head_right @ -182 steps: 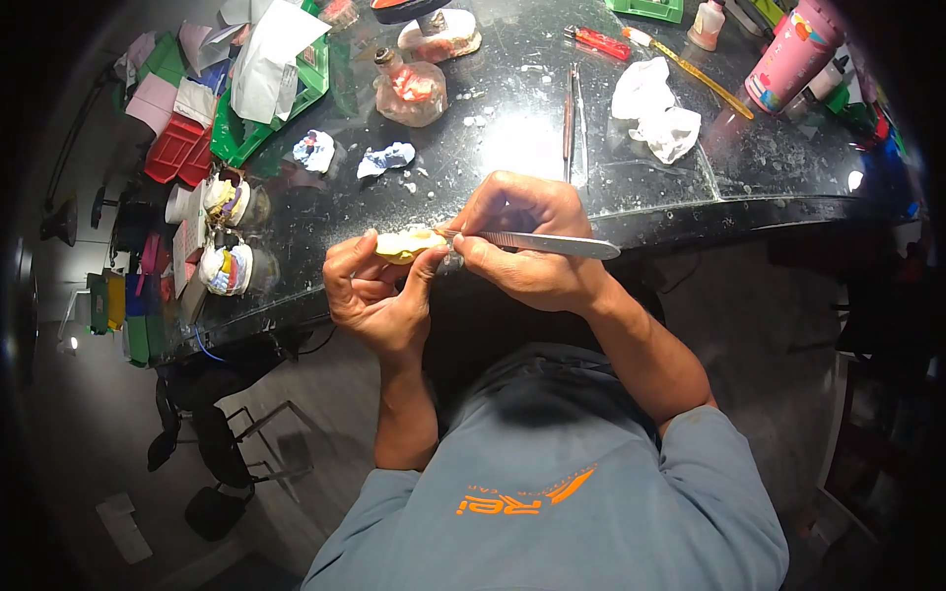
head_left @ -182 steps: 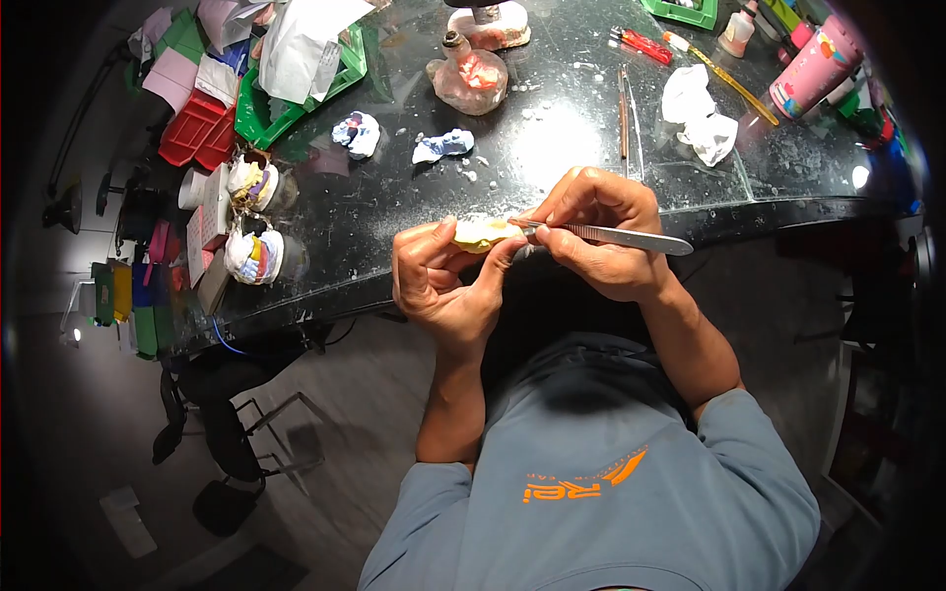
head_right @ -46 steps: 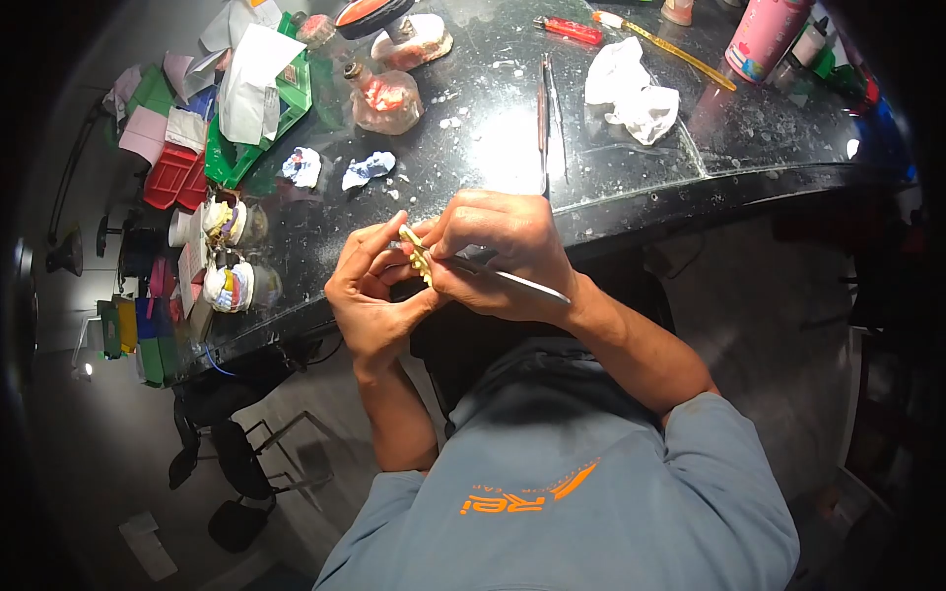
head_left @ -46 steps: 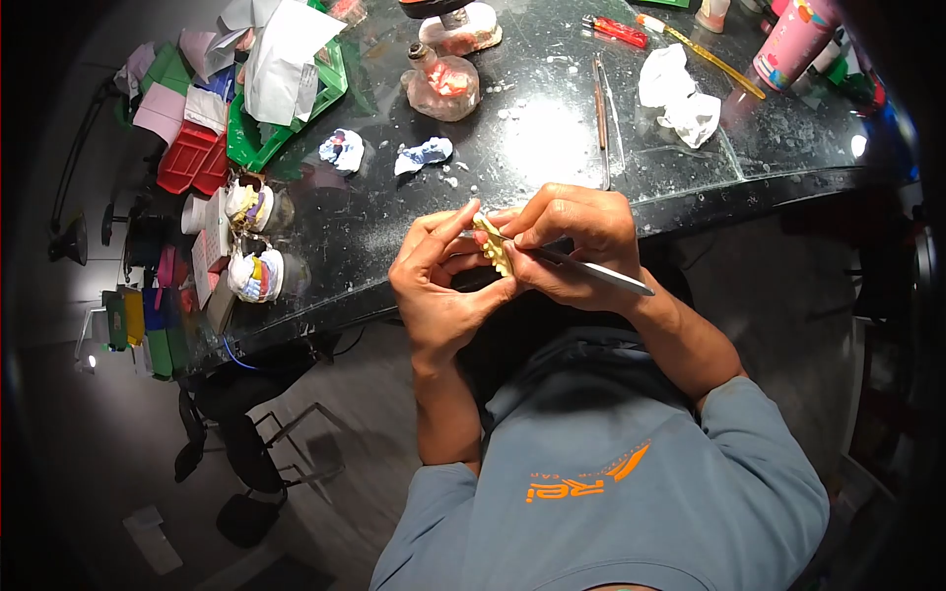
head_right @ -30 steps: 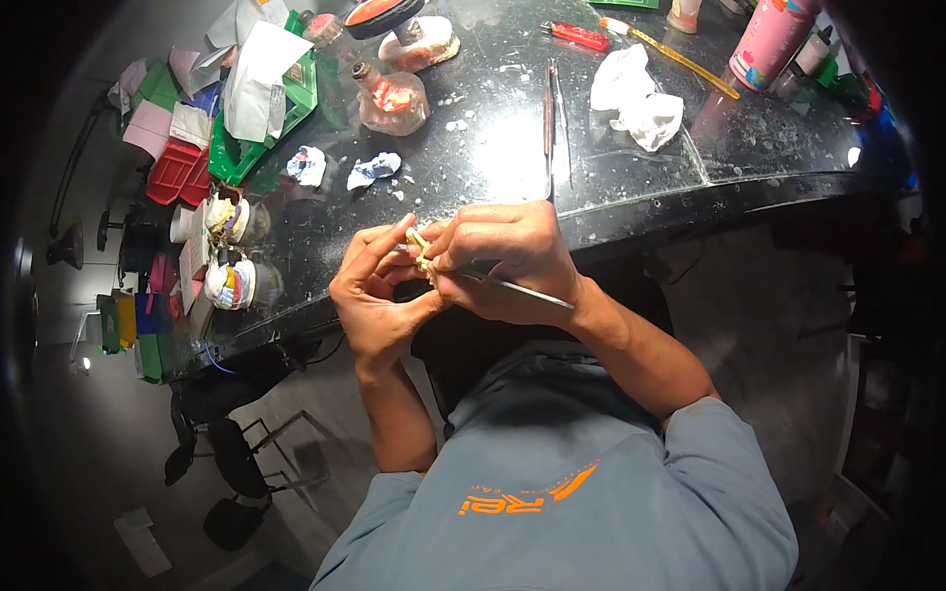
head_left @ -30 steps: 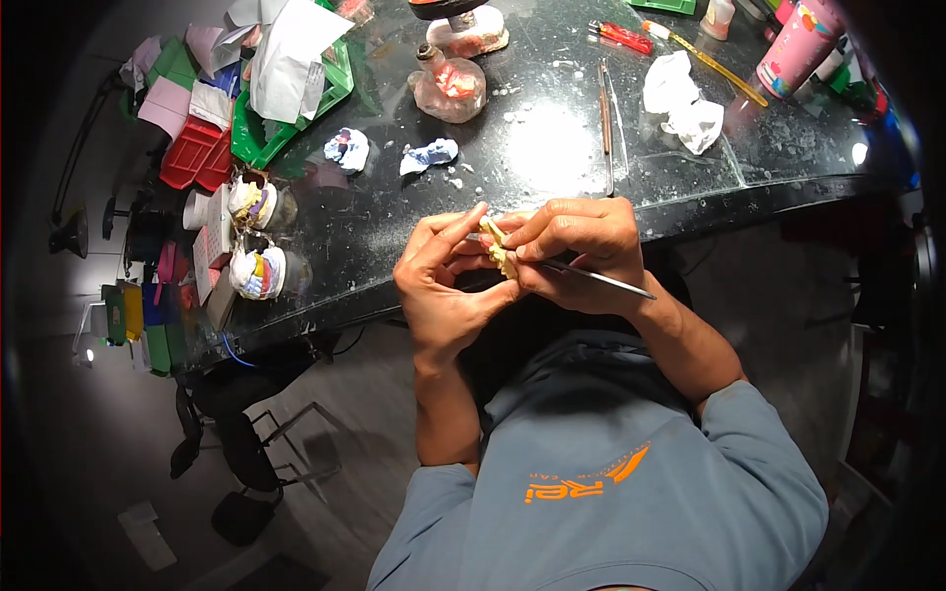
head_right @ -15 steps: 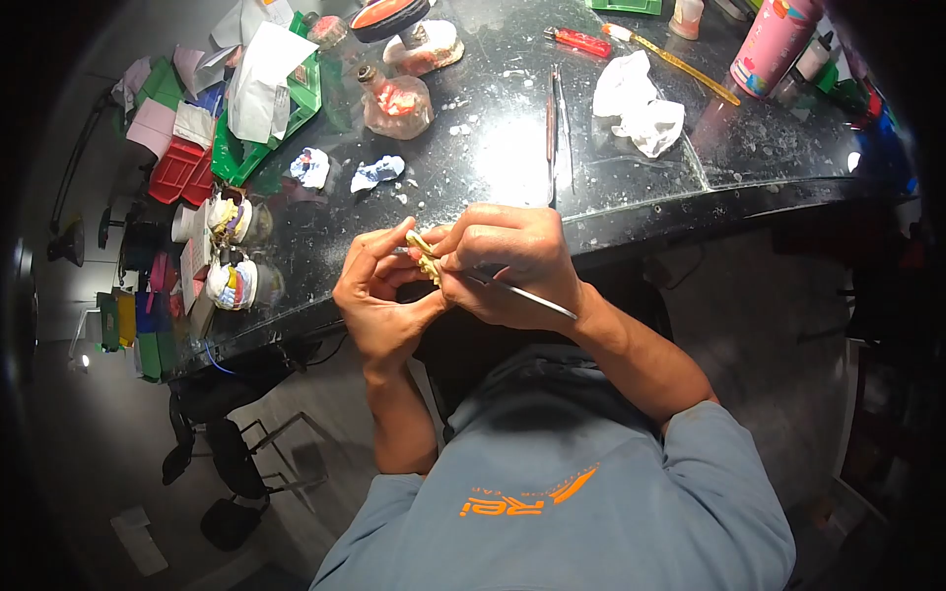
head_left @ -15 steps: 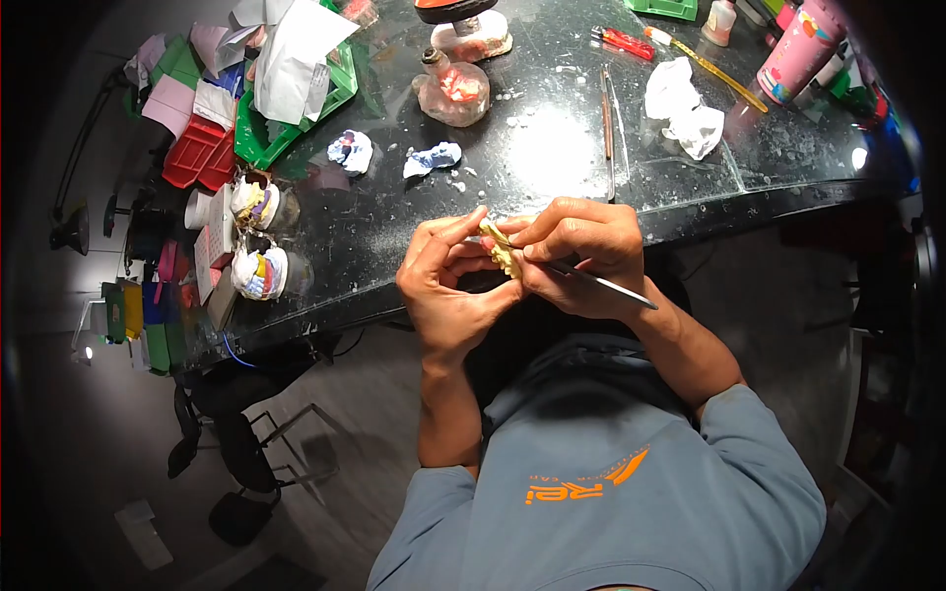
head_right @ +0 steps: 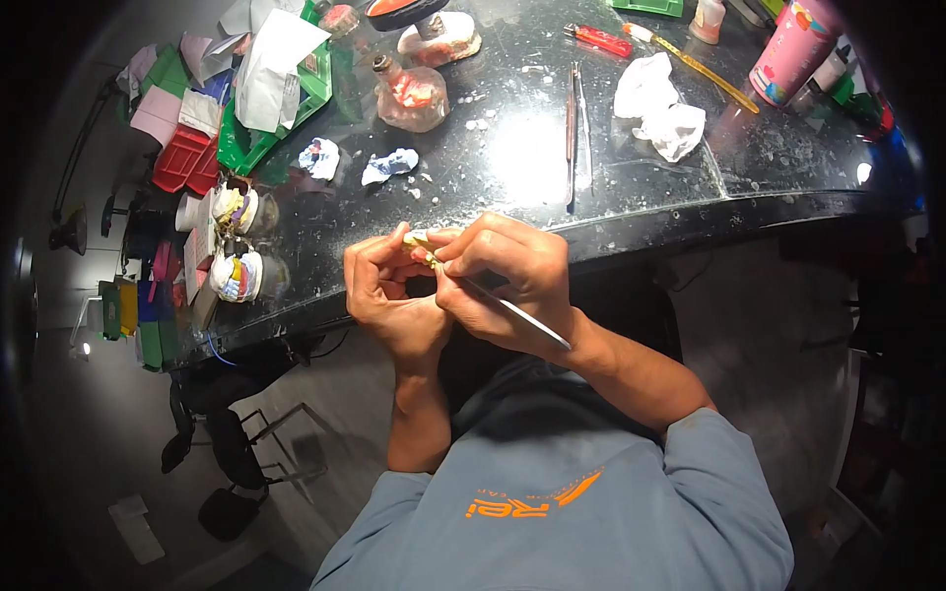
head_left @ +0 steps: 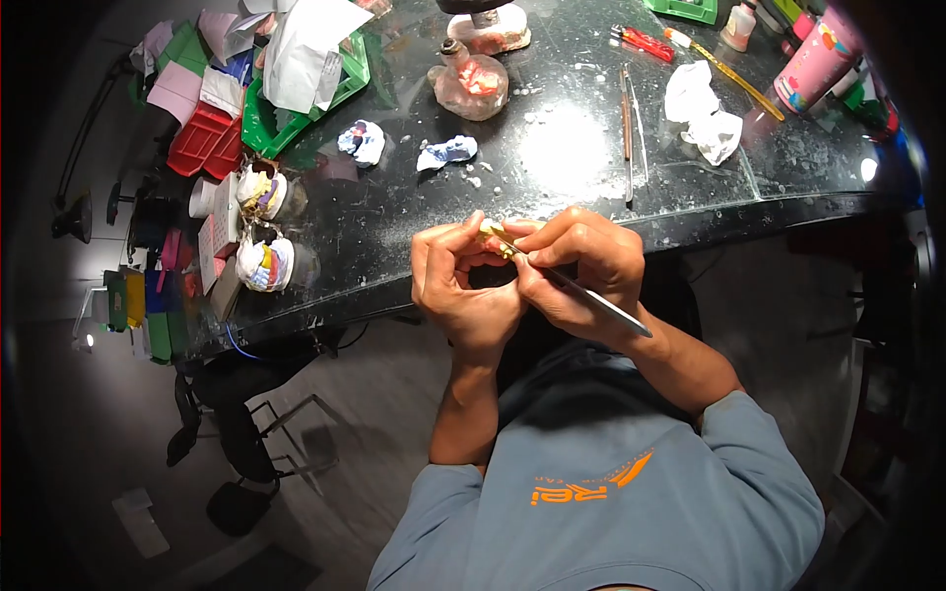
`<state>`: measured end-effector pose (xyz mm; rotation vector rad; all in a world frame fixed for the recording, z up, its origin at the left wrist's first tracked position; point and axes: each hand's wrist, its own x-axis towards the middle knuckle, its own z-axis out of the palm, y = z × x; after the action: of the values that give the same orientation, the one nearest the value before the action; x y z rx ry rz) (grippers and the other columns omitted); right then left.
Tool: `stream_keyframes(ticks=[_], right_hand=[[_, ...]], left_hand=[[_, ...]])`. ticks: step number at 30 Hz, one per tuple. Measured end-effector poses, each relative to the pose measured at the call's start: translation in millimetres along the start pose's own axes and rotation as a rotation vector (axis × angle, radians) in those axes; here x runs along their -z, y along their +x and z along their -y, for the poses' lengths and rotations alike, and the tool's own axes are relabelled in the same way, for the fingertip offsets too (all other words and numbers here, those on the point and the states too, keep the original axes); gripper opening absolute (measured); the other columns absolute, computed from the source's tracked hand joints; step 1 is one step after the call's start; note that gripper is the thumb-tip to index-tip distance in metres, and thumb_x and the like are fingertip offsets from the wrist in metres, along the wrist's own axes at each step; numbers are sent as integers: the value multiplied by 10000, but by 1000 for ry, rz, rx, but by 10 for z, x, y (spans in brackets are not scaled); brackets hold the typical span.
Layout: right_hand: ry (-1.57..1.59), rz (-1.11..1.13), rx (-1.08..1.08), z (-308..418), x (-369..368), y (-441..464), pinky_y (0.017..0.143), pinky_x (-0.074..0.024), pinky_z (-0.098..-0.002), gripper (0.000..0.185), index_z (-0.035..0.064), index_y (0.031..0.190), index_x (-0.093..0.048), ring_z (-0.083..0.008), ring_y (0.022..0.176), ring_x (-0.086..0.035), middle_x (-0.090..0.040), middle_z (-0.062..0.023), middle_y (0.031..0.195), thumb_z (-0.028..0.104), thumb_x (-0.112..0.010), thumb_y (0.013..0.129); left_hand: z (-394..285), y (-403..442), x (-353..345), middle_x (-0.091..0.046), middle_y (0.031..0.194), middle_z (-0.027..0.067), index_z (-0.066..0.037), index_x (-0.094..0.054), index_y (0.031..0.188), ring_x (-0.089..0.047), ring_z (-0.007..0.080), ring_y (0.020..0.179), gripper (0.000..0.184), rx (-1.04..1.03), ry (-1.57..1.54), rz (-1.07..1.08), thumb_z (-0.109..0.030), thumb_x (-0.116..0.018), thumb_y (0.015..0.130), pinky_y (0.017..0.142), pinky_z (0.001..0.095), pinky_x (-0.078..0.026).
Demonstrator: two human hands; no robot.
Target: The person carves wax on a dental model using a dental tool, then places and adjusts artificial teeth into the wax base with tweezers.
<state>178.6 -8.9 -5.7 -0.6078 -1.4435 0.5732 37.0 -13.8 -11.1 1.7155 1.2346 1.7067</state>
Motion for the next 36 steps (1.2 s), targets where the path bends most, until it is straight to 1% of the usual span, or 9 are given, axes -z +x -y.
stream_keyframes(ticks=[3,9,10,12,13,19,22,34,36], right_hand=[[-18,16,22,9,5,-6,910,-673,-439,192,-20,841,-650,-292,904,-798,-721,-163,869,-136,-797,798],[-37,36,70,-13,10,-21,911,-673,-447,197,-12,846,-652,-312,938,-804,-737,-168,895,-136,-800,803],[-42,32,74,-23,6,-25,862,-665,-409,192,-4,842,-661,-312,963,-805,-740,-153,894,-122,-806,797],[-52,24,82,-43,-1,-39,763,-650,-334,183,13,834,-677,-310,1014,-808,-748,-123,891,-94,-818,784],[-48,11,74,-46,-5,-47,764,-651,-334,183,15,833,-679,-311,1015,-807,-750,-122,895,-93,-818,784],[-30,-3,56,-50,-4,-58,764,-652,-336,175,20,821,-687,-314,1024,-806,-759,-121,912,-90,-820,791],[-37,15,64,-48,7,-59,766,-652,-339,167,17,814,-687,-317,1029,-805,-759,-118,913,-87,-817,796],[-3,22,59,-37,13,-55,789,-658,-338,163,11,822,-685,-311,1051,-800,-753,-121,918,-89,-813,809],[-10,18,41,-31,23,-55,799,-661,-342,164,11,829,-685,-311,1050,-800,-751,-120,913,-92,-811,811]], left_hand=[[6,1,14,-564,1138,61,16,-700,1185,-683,115,943,521,-1,2,8,76,-906,711,764,249,-628],[30,-7,34,-564,1139,58,17,-701,1184,-678,109,937,536,0,4,19,40,-934,702,774,245,-627],[30,-5,35,-564,1140,58,18,-701,1184,-677,109,937,537,1,0,21,35,-938,701,776,244,-627],[30,-1,39,-574,1165,92,28,-703,1181,-701,137,940,534,-15,3,23,96,-902,690,761,260,-652],[29,2,41,-580,1178,110,32,-704,1179,-712,152,942,535,-24,5,24,126,-884,684,754,268,-664],[42,-14,42,-576,1181,107,24,-702,1186,-705,144,948,544,-15,-2,26,127,-883,684,760,263,-660],[40,-16,33,-565,1150,63,19,-697,1186,-674,107,938,529,-6,-19,17,30,-935,713,770,238,-626],[28,-10,46,-563,1149,60,12,-699,1193,-671,105,941,552,-9,8,29,19,-947,700,775,241,-624],[34,-12,48,-566,1174,85,17,-701,1195,-688,126,944,556,-25,6,31,75,-925,689,767,250,-641]])
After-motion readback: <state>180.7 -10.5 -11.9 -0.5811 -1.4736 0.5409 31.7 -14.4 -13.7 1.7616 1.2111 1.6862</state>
